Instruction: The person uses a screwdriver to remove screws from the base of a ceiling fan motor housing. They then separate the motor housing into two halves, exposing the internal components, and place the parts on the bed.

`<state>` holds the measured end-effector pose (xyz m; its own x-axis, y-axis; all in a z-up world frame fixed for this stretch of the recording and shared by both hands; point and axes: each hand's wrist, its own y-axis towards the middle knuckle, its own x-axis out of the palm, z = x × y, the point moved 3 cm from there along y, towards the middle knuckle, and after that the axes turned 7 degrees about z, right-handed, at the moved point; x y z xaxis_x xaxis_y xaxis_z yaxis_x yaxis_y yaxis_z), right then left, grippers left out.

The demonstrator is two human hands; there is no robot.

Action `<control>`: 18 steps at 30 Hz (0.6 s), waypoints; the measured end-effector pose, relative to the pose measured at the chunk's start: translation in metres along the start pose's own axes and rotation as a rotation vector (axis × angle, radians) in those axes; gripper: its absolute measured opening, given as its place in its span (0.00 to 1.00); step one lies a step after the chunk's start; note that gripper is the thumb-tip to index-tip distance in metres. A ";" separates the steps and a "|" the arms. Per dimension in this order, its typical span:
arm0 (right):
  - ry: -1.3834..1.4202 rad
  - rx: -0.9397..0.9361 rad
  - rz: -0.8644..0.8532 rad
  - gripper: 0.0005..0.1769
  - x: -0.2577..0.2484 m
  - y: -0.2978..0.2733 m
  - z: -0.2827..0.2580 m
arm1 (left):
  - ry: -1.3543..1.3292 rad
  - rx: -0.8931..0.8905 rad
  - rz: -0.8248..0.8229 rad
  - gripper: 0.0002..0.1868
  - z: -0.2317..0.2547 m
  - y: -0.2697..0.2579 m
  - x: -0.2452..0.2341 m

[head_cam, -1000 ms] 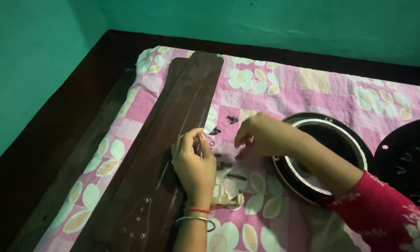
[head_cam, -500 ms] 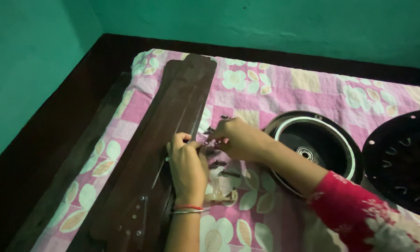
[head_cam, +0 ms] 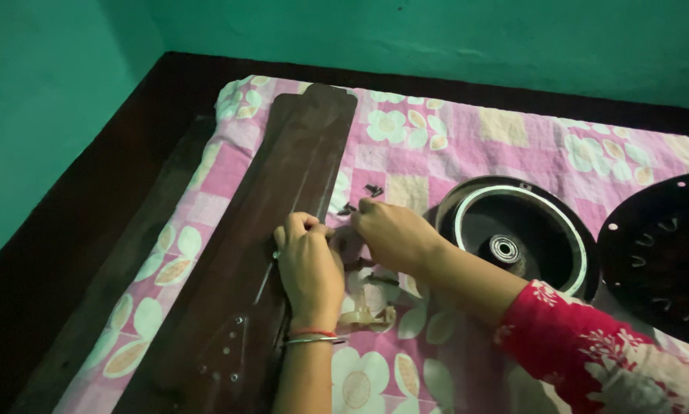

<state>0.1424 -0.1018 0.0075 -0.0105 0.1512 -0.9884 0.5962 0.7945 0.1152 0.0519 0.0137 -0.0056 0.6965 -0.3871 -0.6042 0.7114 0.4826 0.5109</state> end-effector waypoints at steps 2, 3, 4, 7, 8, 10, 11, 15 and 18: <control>-0.006 -0.001 0.020 0.19 -0.002 -0.003 0.002 | -0.007 0.002 0.001 0.04 0.001 0.002 -0.002; -0.021 -0.007 -0.005 0.19 -0.002 -0.005 0.004 | -0.004 0.000 -0.003 0.04 0.003 0.002 -0.002; -0.036 -0.013 -0.030 0.19 -0.002 -0.006 0.006 | -0.002 -0.001 -0.008 0.05 0.004 0.003 -0.002; -0.044 -0.014 -0.086 0.19 -0.001 -0.013 0.013 | -0.025 -0.061 -0.037 0.06 0.005 0.004 -0.002; -0.040 -0.011 -0.102 0.20 0.000 -0.016 0.014 | -0.034 -0.062 -0.039 0.06 0.005 0.003 -0.002; 0.056 -0.018 -0.085 0.16 0.000 -0.019 0.017 | -0.052 -0.064 -0.042 0.05 0.004 0.003 -0.002; 0.104 -0.022 -0.077 0.14 0.000 -0.020 0.017 | -0.054 -0.025 -0.030 0.04 0.004 0.003 -0.003; 0.099 -0.167 0.006 0.13 -0.002 -0.022 0.009 | -0.056 0.045 -0.020 0.05 0.002 0.003 -0.003; 0.221 0.008 -0.036 0.13 -0.006 -0.026 0.008 | -0.041 0.018 -0.048 0.05 0.001 0.002 -0.001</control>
<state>0.1336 -0.1276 0.0093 -0.2075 0.2488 -0.9461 0.5989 0.7970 0.0782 0.0532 0.0146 -0.0034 0.6644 -0.4415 -0.6030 0.7455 0.4487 0.4929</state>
